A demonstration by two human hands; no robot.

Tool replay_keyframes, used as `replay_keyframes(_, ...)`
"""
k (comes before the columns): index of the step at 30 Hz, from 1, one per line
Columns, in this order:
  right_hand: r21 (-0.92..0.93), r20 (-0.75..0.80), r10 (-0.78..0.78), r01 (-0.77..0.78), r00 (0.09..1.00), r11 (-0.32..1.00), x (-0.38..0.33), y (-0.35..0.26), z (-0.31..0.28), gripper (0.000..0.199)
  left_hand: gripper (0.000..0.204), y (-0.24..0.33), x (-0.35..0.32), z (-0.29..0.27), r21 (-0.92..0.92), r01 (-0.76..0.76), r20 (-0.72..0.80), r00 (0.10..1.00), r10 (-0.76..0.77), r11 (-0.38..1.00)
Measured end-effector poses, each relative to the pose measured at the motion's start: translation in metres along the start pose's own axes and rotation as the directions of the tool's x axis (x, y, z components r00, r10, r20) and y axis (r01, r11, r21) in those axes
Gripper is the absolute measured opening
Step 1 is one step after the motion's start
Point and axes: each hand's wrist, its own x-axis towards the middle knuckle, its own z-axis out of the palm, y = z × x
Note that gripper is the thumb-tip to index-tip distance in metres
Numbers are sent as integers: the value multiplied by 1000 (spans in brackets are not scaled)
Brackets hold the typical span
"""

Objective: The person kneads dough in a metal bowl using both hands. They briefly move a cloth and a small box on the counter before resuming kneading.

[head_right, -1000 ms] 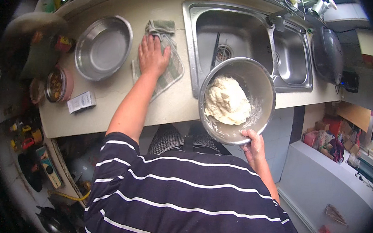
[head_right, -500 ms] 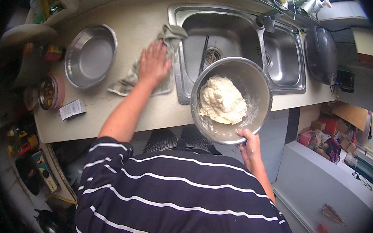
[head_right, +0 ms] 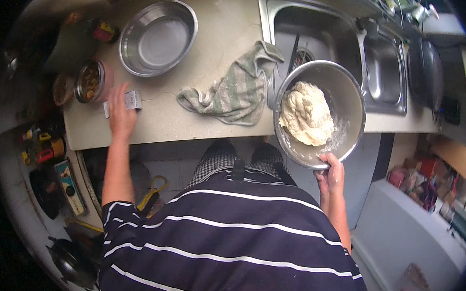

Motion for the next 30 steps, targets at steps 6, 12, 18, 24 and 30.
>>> replay_keyframes(6, 58, -64, 132, -128, 989, 990, 3, 12, -16, 4, 66, -47, 5, -2, 210, -24, 399, 915, -64, 977)
replay_keyframes(12, 113, -165, 237, -221, 957, 969, 16, 25, -22, 8, 66, 6, -8, -10, -197, 194, 192, 969, -156, 961)
replay_keyframes(18, 183, -261, 301, -259, 917, 948, -1, 38, -17, 9, 75, 151, 31, 50, -671, 590, 614, 782, -111, 448)
replay_keyframes(24, 208, -304, 241, -183, 922, 961, -14, 36, 4, 10, 65, 266, 97, 97, -797, 539, 602, 749, 278, 273)
replay_keyframes(30, 305, -410, 170, -40, 896, 951, 0, 38, 43, 10, 53, 329, 155, 193, -600, 752, 787, 495, 367, 272)
